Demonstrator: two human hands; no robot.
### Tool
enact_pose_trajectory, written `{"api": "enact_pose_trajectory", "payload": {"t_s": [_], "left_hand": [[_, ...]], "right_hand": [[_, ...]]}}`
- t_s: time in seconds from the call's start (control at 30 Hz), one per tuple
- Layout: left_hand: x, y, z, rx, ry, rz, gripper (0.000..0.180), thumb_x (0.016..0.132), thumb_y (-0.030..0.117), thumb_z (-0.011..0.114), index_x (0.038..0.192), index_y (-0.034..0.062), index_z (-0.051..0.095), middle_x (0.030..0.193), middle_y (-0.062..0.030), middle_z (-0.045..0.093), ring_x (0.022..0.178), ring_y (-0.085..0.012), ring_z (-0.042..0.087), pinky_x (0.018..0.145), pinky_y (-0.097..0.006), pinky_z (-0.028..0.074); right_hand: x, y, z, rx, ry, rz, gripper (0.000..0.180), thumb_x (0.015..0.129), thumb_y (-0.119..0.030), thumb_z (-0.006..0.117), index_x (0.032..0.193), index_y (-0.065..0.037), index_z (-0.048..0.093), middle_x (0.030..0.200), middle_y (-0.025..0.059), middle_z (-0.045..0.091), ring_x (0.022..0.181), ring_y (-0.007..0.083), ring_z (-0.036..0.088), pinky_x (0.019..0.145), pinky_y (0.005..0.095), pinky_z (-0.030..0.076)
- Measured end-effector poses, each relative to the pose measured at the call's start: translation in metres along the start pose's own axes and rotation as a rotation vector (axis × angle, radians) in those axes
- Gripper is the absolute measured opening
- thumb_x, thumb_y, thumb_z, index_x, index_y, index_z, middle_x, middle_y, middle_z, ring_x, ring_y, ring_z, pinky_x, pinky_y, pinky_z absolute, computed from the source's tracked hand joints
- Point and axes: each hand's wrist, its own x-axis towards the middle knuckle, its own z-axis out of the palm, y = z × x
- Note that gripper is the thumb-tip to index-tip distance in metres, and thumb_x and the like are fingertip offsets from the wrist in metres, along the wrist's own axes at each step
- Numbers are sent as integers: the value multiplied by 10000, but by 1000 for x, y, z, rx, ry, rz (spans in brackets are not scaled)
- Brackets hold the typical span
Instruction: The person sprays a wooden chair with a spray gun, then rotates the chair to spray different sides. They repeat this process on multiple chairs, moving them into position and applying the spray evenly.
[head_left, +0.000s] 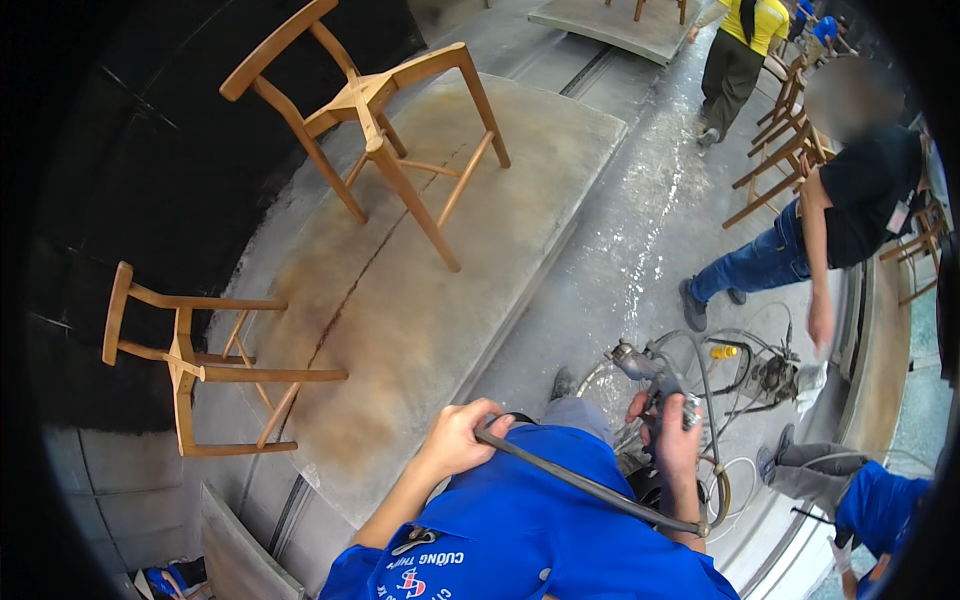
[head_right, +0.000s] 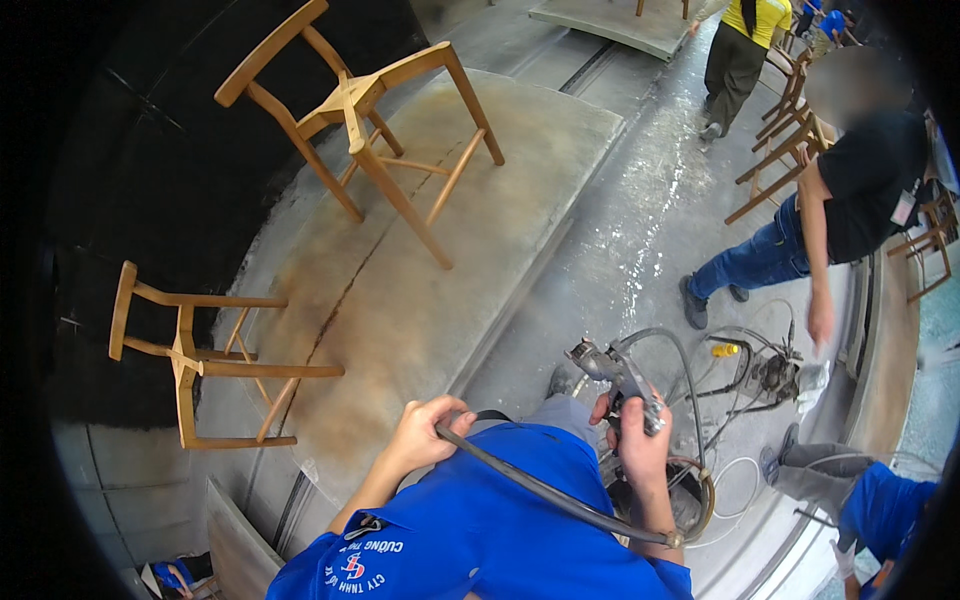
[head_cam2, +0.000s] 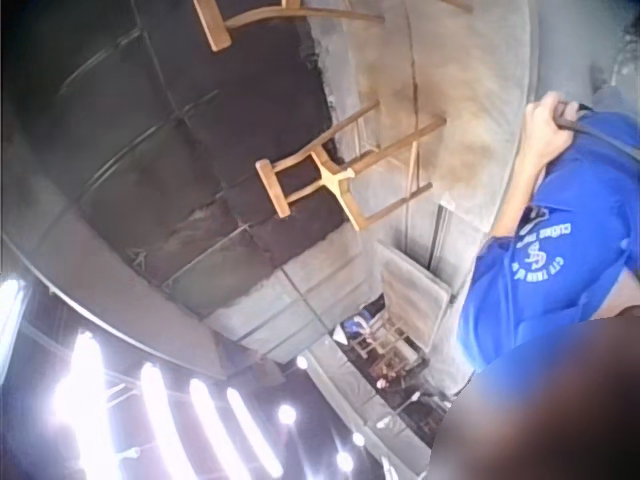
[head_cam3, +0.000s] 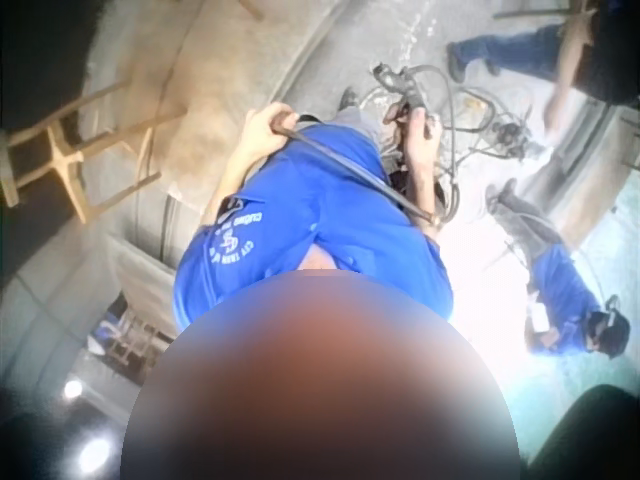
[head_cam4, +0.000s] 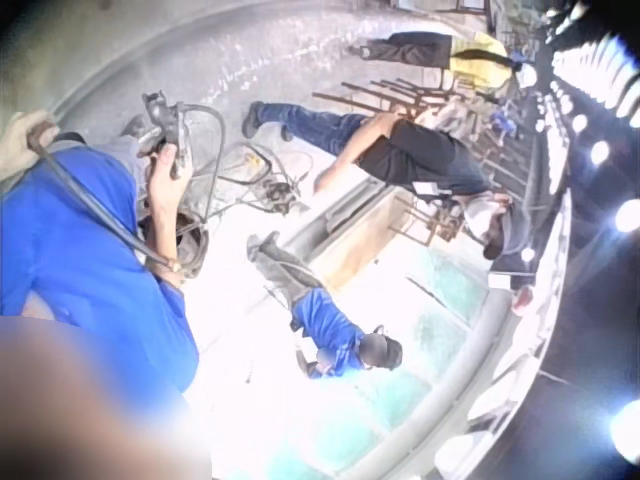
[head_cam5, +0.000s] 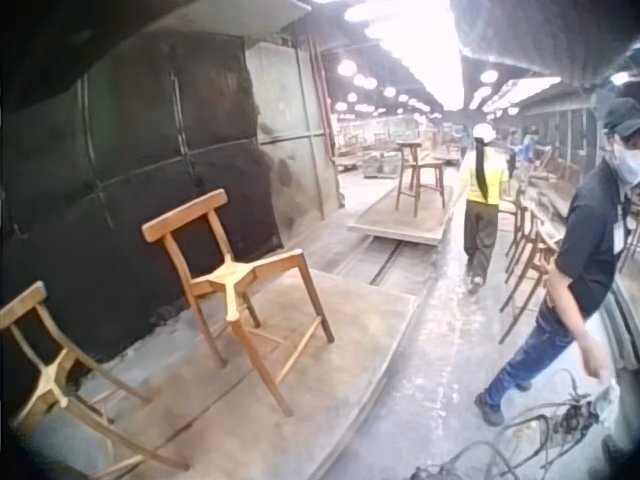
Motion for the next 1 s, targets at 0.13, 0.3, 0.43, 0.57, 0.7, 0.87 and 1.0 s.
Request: {"api": "enact_pose_trajectory", "payload": {"t_s": [0.13, 0.3, 0.43, 0.57, 0.7, 0.87, 1.0], "left_hand": [[44, 40, 8, -5, -22, -9, 162, 860, 190, 770, 856, 54, 682, 526, -93, 537, 444, -240, 539, 447, -370, 410], [80, 59, 23, -36, 51, 23, 158, 859, 188, 771, 855, 60, 680, 539, -99, 556, 451, -238, 553, 450, -366, 420], [108, 58, 42, -110, 65, 75, 137, 840, 147, 785, 847, 56, 683, 487, -53, 492, 408, -165, 486, 413, -332, 355], [145, 47, 61, -183, 49, 24, 140, 835, 156, 789, 839, 64, 684, 488, -61, 498, 406, -192, 498, 417, -341, 366], [197, 26, 76, -242, 110, -32, 150, 833, 159, 795, 832, 65, 678, 483, -69, 490, 398, -196, 485, 417, -342, 357], [267, 18, 83, -324, 223, -191, 139, 854, 149, 781, 832, 67, 671, 479, -71, 485, 388, -188, 453, 415, -337, 336], [316, 24, 78, -312, 250, -234, 132, 868, 146, 769, 837, 65, 670, 467, -67, 473, 385, -169, 433, 416, -328, 329]], "right_hand": [[27, -47, -22, 157, -106, -196, 773, 927, -679, 529, 1291, 3, 534, 777, 149, 647, 523, 94, 510, 436, 214, 364], [73, -75, -40, 156, -227, -238, 714, 952, -658, 511, 1229, -2, 562, 779, 132, 656, 510, 77, 500, 435, 209, 360], [121, -81, -52, -228, -142, 69, 632, 973, -652, 470, 915, -24, 516, 741, 128, 635, 533, 112, 542, 398, 213, 346], [175, -73, -51, -265, -107, 130, 602, 1003, -612, 451, 963, -23, 568, 732, 104, 646, 480, 87, 497, 401, 209, 344], [255, -70, -45, -463, -217, 258, 554, 1028, -568, 438, 998, -39, 601, 705, 76, 641, 462, 65, 463, 400, 207, 339], [353, -88, -27, -473, -387, 276, 544, 1027, -546, 461, 1039, -29, 630, 722, 58, 653, 474, 49, 456, 407, 204, 318], [421, -104, -19, -542, -524, 324, 450, 1026, -452, 539, 1057, -11, 623, 737, 35, 644, 575, 64, 512, 516, 217, 389]]}}
